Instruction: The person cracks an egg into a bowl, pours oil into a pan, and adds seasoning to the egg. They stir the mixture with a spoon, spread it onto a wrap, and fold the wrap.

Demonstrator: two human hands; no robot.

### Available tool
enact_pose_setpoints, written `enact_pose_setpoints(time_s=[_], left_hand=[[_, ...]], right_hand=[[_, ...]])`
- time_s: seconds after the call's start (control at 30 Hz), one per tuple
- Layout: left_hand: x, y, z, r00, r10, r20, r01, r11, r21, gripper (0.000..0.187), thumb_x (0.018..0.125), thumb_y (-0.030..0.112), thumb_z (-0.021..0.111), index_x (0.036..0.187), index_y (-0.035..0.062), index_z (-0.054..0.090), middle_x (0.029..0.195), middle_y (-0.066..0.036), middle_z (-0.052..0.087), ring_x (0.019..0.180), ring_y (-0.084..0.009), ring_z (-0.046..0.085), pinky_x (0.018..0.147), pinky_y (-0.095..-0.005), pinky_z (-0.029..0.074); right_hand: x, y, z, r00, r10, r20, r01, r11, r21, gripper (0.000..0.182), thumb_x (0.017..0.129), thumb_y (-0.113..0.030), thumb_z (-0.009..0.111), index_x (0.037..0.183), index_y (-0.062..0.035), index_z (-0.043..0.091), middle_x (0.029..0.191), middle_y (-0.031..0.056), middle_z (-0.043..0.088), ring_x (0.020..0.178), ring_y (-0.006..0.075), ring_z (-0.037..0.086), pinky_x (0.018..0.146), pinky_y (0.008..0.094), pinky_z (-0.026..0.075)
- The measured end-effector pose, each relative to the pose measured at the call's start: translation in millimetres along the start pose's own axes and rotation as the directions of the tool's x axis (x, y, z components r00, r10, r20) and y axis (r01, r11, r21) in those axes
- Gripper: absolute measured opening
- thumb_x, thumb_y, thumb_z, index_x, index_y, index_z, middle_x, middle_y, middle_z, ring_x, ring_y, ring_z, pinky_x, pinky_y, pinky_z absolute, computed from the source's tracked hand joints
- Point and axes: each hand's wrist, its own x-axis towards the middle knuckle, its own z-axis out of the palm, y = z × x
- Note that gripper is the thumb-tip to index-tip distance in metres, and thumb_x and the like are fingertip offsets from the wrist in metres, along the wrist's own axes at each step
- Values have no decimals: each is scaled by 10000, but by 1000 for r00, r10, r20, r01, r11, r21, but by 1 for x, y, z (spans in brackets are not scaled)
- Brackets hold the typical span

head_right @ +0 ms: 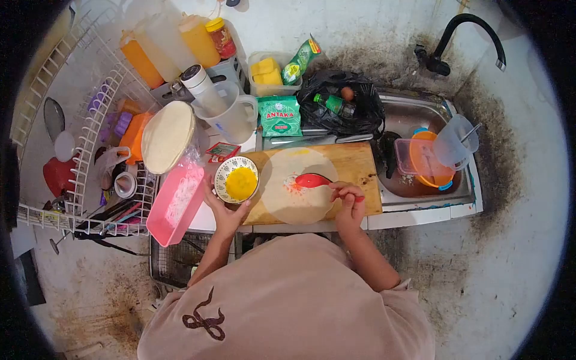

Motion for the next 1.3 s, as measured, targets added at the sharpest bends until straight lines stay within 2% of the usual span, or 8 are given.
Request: enact_pose_setpoints(time_s=[0.03, 0.13, 0.33, 0.53, 0.67, 0.97, 1.13, 1.3], left_hand=[[-1, -3, 1, 1000, 17, -20, -17, 1000, -3, 1160, 563, 227, 817, 1386, -12, 35, 1337, -246, 187, 1198, -364, 232, 1038, -478, 177], [-3, -4, 0, 999, -6, -32, 6, 1000, -1, 1189, 565, 240, 816, 1387, -3, -8, 1356, -240, 138, 1210, -360, 207, 1039, -481, 175], [-3, -2, -3, 999, -24, -46, 26, 998, 50, 1230, 566, 282, 810, 1388, 7, -64, 1361, -226, 96, 1228, -343, 179, 1033, -484, 188], [-11, -15, -2, 993, 66, -98, -55, 991, 118, 1165, 569, 300, 784, 1368, 8, -12, 1361, -213, 151, 1182, -315, 233, 995, -458, 201], [-8, -22, -2, 980, 181, -81, -176, 983, 56, 1133, 583, 291, 772, 1363, 31, -9, 1352, -201, 176, 1178, -301, 242, 993, -449, 202], [-5, -16, -1, 995, 102, 5, -101, 992, -81, 1064, 599, 185, 777, 1346, 68, 29, 1320, -169, 131, 1269, -314, 179, 1069, -472, 190], [-6, -22, 3, 995, 92, -36, -95, 989, -112, 1022, 606, 126, 733, 1350, 78, 34, 1348, -174, 188, 1207, -299, 233, 1017, -462, 217], [-6, -23, 1, 997, 54, -46, -61, 984, -170, 997, 614, 86, 707, 1352, 92, 38, 1364, -172, 200, 1182, -288, 253, 996, -461, 253]], right_hand=[[1, -3, 1, 997, 55, -47, -52, 997, 64, 239, 969, -268, 379, 914, -45, 443, 949, 175, 590, 697, 165, 509, 660, 296, 444], [-7, -13, -7, 995, 28, 94, -24, 999, -42, 264, 962, -282, 399, 866, -46, 466, 891, 164, 599, 690, 179, 517, 656, 316, 444], [-8, -51, -7, 844, -28, 535, 186, 952, -243, 304, 930, -309, 459, 778, -51, 508, 904, 142, 638, 731, 278, 565, 669, 373, 458], [-11, -59, -4, 720, -74, 690, 377, 877, -299, 240, 902, -267, 522, 791, -54, 509, 957, 118, 642, 785, 301, 578, 683, 372, 476], [-18, -58, -8, 700, -123, 703, 437, 853, -286, 215, 897, -235, 531, 785, -53, 512, 975, 111, 636, 789, 298, 576, 685, 367, 479], [-25, -69, -15, 698, -104, 709, 467, 816, -340, 187, 877, -208, 546, 783, -49, 514, 994, 123, 626, 771, 295, 561, 692, 371, 472], [-30, -65, -2, 722, -111, 683, 451, 824, -343, 179, 879, -213, 546, 797, -58, 515, 996, 119, 627, 775, 297, 563, 692, 377, 472], [-35, -62, -4, 817, -98, 568, 359, 857, -369, 183, 892, -220, 525, 817, -54, 513, 965, 138, 637, 760, 307, 573, 698, 381, 472]])
